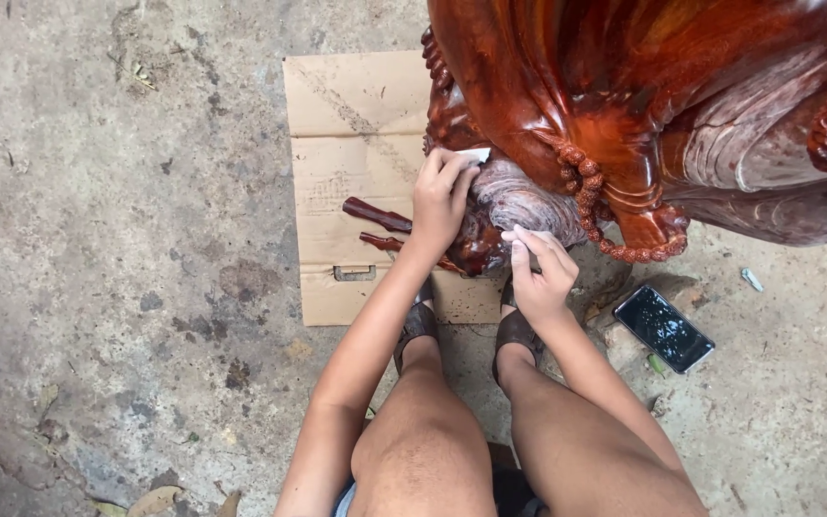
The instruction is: Sanding and finishing a large, intricate wooden sculpture by hand using a small piece of sandpaper.
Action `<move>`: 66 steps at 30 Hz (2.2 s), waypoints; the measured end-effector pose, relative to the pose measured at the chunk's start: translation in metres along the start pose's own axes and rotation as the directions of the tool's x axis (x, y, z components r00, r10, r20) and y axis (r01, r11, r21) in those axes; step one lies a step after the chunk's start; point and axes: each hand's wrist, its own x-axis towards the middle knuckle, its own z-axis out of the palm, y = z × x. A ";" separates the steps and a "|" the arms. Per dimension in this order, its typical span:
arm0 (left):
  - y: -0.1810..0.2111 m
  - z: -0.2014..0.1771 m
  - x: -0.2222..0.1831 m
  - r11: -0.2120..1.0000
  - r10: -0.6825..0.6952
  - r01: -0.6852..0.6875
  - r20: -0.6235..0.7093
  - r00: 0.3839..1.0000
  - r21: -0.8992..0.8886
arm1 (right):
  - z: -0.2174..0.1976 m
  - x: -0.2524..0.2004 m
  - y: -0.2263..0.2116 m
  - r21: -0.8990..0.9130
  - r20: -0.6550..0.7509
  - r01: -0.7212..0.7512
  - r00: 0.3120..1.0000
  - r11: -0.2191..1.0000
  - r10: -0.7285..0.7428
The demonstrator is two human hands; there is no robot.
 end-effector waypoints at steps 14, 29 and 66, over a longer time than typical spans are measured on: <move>-0.012 0.022 0.006 0.929 0.279 -0.303 0.137 0.951 0.214 | -0.005 0.004 -0.004 0.035 0.032 -0.036 0.999 0.999 0.035; -0.006 0.016 0.003 0.949 0.276 -0.288 0.108 0.955 0.130 | 0.002 0.009 -0.008 0.068 0.061 -0.017 0.998 0.998 0.013; -0.035 -0.007 -0.021 0.927 0.135 -0.163 0.107 0.985 0.337 | -0.011 -0.009 -0.001 0.088 0.062 -0.059 0.997 0.994 0.054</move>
